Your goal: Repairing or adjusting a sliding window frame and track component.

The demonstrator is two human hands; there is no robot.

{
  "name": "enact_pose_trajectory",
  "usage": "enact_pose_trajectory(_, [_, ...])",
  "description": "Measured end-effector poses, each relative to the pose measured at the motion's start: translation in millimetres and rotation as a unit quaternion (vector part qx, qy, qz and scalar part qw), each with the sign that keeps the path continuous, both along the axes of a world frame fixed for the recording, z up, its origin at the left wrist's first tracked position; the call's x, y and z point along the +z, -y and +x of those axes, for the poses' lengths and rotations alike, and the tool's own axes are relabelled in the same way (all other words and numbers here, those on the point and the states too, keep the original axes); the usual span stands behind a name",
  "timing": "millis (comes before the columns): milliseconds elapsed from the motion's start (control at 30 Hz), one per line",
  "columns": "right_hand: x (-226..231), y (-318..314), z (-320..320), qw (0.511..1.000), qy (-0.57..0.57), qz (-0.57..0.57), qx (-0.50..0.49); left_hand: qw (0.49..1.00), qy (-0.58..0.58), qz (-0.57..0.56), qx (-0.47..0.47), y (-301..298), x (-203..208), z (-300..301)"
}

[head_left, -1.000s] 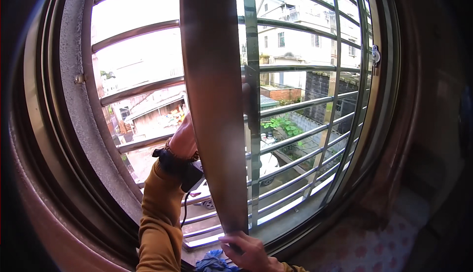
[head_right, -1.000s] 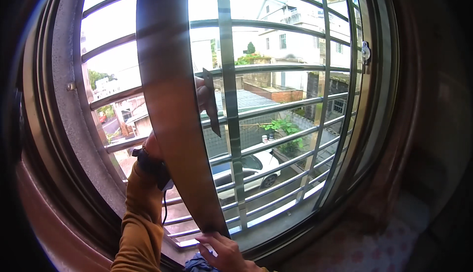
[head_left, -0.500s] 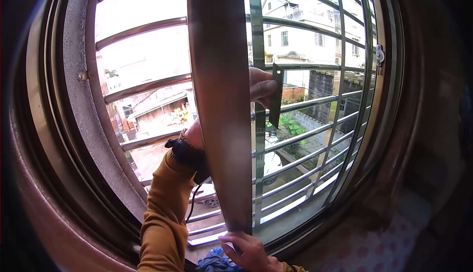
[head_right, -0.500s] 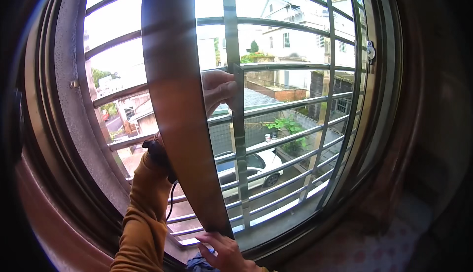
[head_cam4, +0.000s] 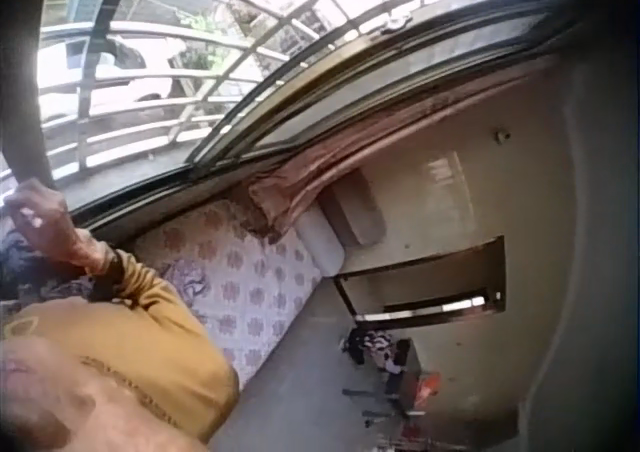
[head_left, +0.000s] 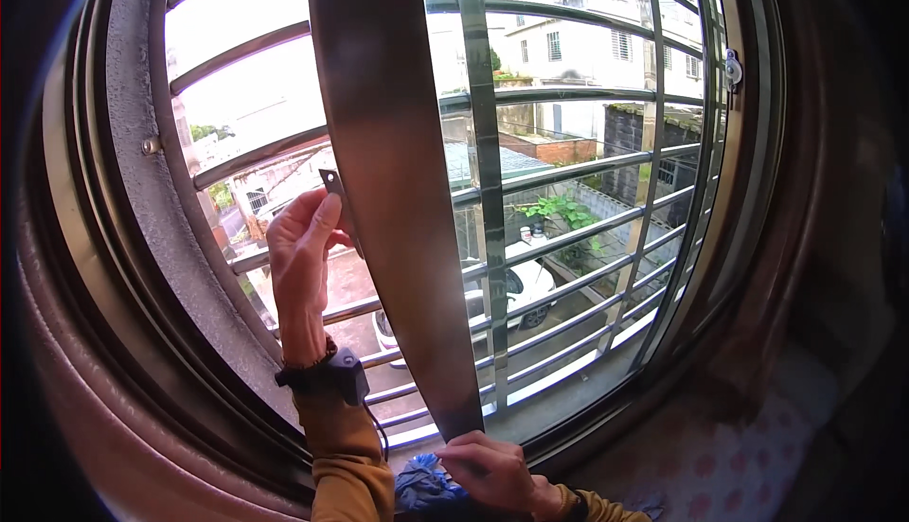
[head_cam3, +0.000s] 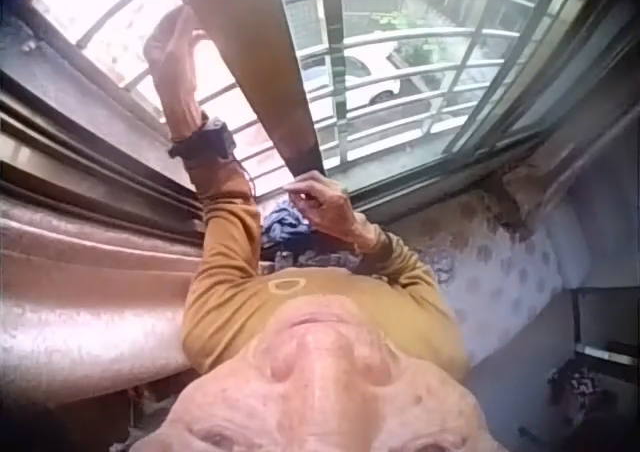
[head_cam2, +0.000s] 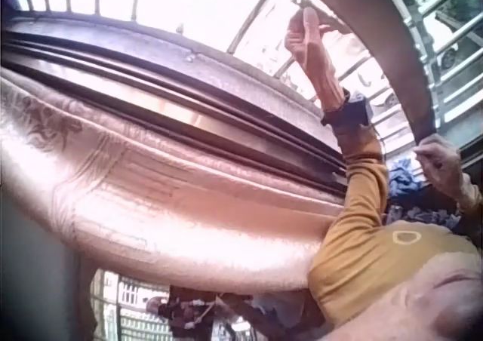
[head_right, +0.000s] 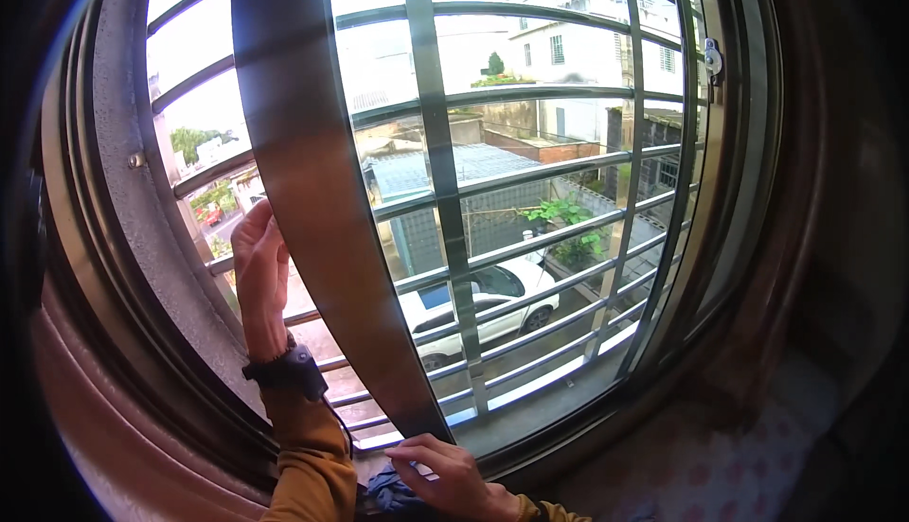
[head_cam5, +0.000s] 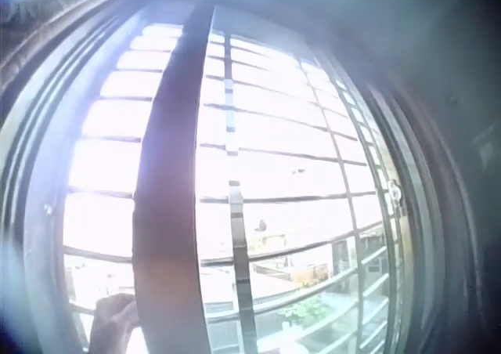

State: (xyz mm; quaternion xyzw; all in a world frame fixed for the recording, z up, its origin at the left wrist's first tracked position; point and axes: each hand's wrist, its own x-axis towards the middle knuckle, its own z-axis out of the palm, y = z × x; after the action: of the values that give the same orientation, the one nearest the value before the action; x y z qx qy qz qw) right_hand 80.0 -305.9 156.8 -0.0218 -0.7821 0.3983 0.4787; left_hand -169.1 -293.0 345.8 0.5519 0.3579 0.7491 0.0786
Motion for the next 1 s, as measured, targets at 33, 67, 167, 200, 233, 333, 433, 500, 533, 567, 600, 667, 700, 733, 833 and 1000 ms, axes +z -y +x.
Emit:
enact_pose_trajectory(33, [-2.4, -5.9, 0.1, 1.000, -0.001, 0.001, 0.001, 1.000, 0.019, 0.008, 0.012, 3.0, -8.3, 2.0])
enact_pose_trajectory(67, [-7.0, -9.4, 2.2, 1.000, -0.014, -0.003, -0.003, 0.999, 0.032, 0.009, 0.015, 9.3, -16.0, 8.3])
enact_pose_trajectory(167, [-5.4, -20.6, 15.0, 0.999, -0.009, -0.046, -0.013, 0.990, 0.115, 0.079, 0.016, 27.0, -42.8, 8.9])
enact_pose_trajectory(200, [-7.2, -26.9, 17.0, 0.998, -0.023, -0.050, -0.010, 0.983, 0.156, 0.094, 0.031, 30.6, -50.0, 12.6])
enact_pose_trajectory(233, [-6.7, -30.7, 21.0, 0.999, -0.023, -0.049, -0.008, 0.983, 0.156, 0.095, 0.032, 35.7, -54.3, 19.9])
enact_pose_trajectory(333, [-1.8, -37.9, 31.1, 0.980, -0.037, -0.190, 0.056, 0.975, 0.113, 0.186, -0.050, 64.2, -64.0, 45.7])
enact_pose_trajectory(433, [13.4, -46.8, 40.9, 0.948, -0.065, -0.293, 0.109, 0.974, 0.060, 0.189, -0.108, 67.9, -86.6, 86.1])
enact_pose_trajectory(500, [14.8, -60.0, 46.1, 0.949, -0.046, -0.288, 0.119, 0.981, 0.048, 0.107, -0.155, 63.6, -97.4, 117.5])
enact_pose_trajectory(533, [14.5, -66.0, 47.6, 0.941, -0.029, -0.295, 0.165, 0.980, -0.039, 0.045, -0.189, 59.7, -98.9, 121.6])
enact_pose_trajectory(567, [15.3, -70.8, 49.3, 0.930, -0.012, -0.302, 0.211, 0.975, -0.080, 0.008, -0.205, 57.7, -101.2, 128.4])
enact_pose_trajectory(600, [17.7, -73.4, 51.9, 0.930, -0.013, -0.300, 0.211, 0.968, -0.084, 0.002, -0.237, 53.9, -106.8, 133.9])
enact_pose_trajectory(667, [25.8, -74.9, 57.2, 0.903, 0.038, -0.308, 0.297, 0.953, -0.088, -0.011, -0.288, 49.0, -114.7, 145.4])
enact_pose_trajectory(700, [30.8, -76.1, 62.4, 0.903, 0.040, -0.305, 0.300, 0.947, -0.101, -0.014, -0.305, 44.8, -121.6, 149.4])
enact_pose_trajectory(733, [36.5, -78.2, 69.5, 0.891, 0.088, -0.307, 0.324, 0.935, -0.077, -0.046, -0.343, 45.4, -122.1, 157.0])
enact_pose_trajectory(833, [42.0, -88.9, 84.1, 0.841, 0.198, -0.325, 0.384, 0.930, -0.094, -0.077, -0.348, 40.7, -136.1, 162.8])
enact_pose_trajectory(1000, [58.0, -93.8, 83.4, 0.806, 0.226, -0.300, 0.458, 0.915, -0.037, -0.096, -0.391, 35.7, -148.9, 169.8])
